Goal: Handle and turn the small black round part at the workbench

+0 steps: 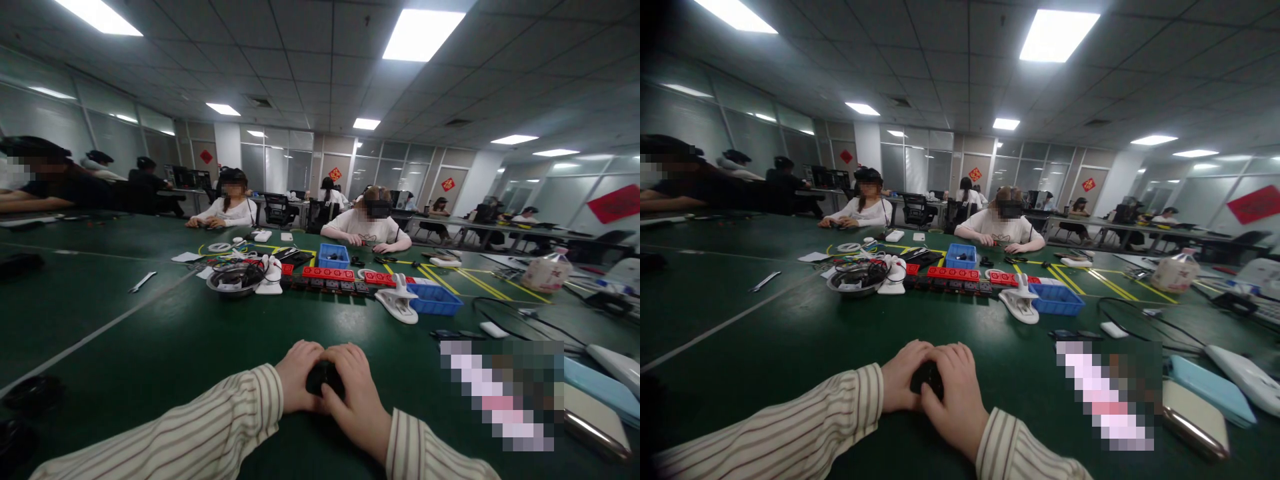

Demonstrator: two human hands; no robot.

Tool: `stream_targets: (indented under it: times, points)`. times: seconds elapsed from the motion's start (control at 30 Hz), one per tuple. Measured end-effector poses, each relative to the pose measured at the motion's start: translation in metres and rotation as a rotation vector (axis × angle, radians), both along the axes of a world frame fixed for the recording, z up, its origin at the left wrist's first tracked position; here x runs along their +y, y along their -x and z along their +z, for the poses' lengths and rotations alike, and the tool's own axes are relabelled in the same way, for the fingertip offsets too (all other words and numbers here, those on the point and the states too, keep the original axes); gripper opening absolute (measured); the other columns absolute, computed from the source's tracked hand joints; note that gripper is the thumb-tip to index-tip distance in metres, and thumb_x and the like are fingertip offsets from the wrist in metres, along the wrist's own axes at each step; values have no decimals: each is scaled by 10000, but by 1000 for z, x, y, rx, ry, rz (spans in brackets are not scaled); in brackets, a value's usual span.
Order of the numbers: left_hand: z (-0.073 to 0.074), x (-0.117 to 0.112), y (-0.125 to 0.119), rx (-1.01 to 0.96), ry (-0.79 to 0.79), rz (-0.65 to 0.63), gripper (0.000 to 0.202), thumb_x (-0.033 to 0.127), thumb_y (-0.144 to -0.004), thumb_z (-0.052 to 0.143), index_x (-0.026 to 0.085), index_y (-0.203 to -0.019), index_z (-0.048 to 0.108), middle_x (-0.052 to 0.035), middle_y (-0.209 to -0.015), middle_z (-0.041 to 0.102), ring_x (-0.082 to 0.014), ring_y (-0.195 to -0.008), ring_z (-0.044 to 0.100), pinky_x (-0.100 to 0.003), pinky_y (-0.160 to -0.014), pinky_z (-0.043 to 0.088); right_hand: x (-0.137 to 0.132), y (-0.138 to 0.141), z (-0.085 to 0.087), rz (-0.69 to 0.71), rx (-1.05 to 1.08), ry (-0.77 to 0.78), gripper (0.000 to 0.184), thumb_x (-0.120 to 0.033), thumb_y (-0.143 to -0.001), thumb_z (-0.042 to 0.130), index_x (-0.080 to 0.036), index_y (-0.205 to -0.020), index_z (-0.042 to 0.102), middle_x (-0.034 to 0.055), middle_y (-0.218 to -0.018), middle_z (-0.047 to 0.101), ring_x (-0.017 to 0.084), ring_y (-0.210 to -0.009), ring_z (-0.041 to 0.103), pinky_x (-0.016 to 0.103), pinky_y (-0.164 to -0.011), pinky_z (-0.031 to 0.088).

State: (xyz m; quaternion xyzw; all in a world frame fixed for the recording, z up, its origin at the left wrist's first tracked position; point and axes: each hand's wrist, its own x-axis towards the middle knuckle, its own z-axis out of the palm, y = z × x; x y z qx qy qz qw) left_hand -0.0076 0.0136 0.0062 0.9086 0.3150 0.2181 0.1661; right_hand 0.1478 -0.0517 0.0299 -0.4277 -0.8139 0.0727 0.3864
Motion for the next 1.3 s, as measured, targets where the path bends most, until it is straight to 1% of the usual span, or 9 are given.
stream_targets:
  times: [0.17, 0.4, 0.53, 0.73, 0.8, 0.93, 1.07, 1.2, 1.3]
  points:
    - [3, -5, 0, 18, 13, 16, 476, 470, -579, 736, 189, -923, 566, -53, -982, 568, -265, -965, 519, -535, -983, 250, 4, -1, -10, -239, -1, 25, 200, -337, -827, 485, -173, -942, 486, 64, -899, 533, 225, -838, 479, 376, -755, 359]
    - [1, 0, 1, 36, 19, -26, 373, 394, -594, 721, 180, -873, 594, -45, -934, 568, -228, -897, 529, -428, -924, 352, 3, 4, -6, -311, -125, 79, 201, -320, -722, 634, -183, -788, 503, 22, -788, 524, 204, -756, 475, 342, -700, 356]
    - [0, 5, 3, 31, 32, -65, 368, 394, -582, 729, 181, -852, 599, -38, -918, 567, -218, -874, 518, -333, -809, 419, 3, 4, -3, -208, -88, 93, 120, -203, -704, 603, -183, -781, 513, 22, -799, 528, 195, -782, 463, 340, -726, 353]
    - [0, 5, 3, 37, 38, -99, 281, 345, -569, 750, 201, -767, 613, -10, -930, 565, -226, -908, 518, -386, -899, 360, 2, 1, -1, 94, -25, 103, 197, -62, -609, 426, -186, -740, 506, 13, -809, 534, 184, -842, 460, 328, -768, 359]
    - [0, 2, 2, 33, 45, -86, 390, 375, -547, 760, 211, -869, 612, -19, -972, 562, -242, -937, 517, -443, -955, 311, 1, 0, 0, 152, -9, 112, 220, -72, -614, 411, -189, -768, 514, 18, -845, 538, 188, -869, 462, 334, -786, 366]
    - [1, -3, 0, 45, 47, -16, 690, 492, -517, 741, 187, -1096, 522, -74, -1069, 548, -278, -999, 498, -536, -1009, 213, 0, -1, 0, 165, 37, 100, 303, -222, -751, 485, -178, -1051, 479, 62, -1058, 497, 205, -977, 452, 362, -873, 370]
    - [3, -5, -1, 95, 12, 0, 493, 452, -571, 718, 190, -963, 575, -63, -1018, 565, -261, -984, 512, -535, -1030, 179, -2, 2, -6, -3, 17, 47, 349, -308, -800, 516, -169, -1111, 440, 87, -1086, 482, 224, -997, 461, 376, -873, 386]
    - [5, -5, -1, 75, 24, 9, 370, 385, -555, 722, 187, -833, 581, -42, -953, 571, -239, -943, 531, -523, -1023, 201, 0, 4, -10, -262, -59, 39, 269, -301, -767, 587, -171, -980, 487, 70, -950, 515, 228, -872, 499, 374, -768, 415]
    - [4, -4, 1, 61, 44, -10, 376, 354, -537, 731, 187, -841, 586, -41, -956, 566, -238, -942, 530, -504, -1012, 233, 2, 5, -9, -293, -107, 82, 211, -293, -732, 623, -179, -860, 498, 39, -847, 508, 212, -793, 493, 349, -707, 404]
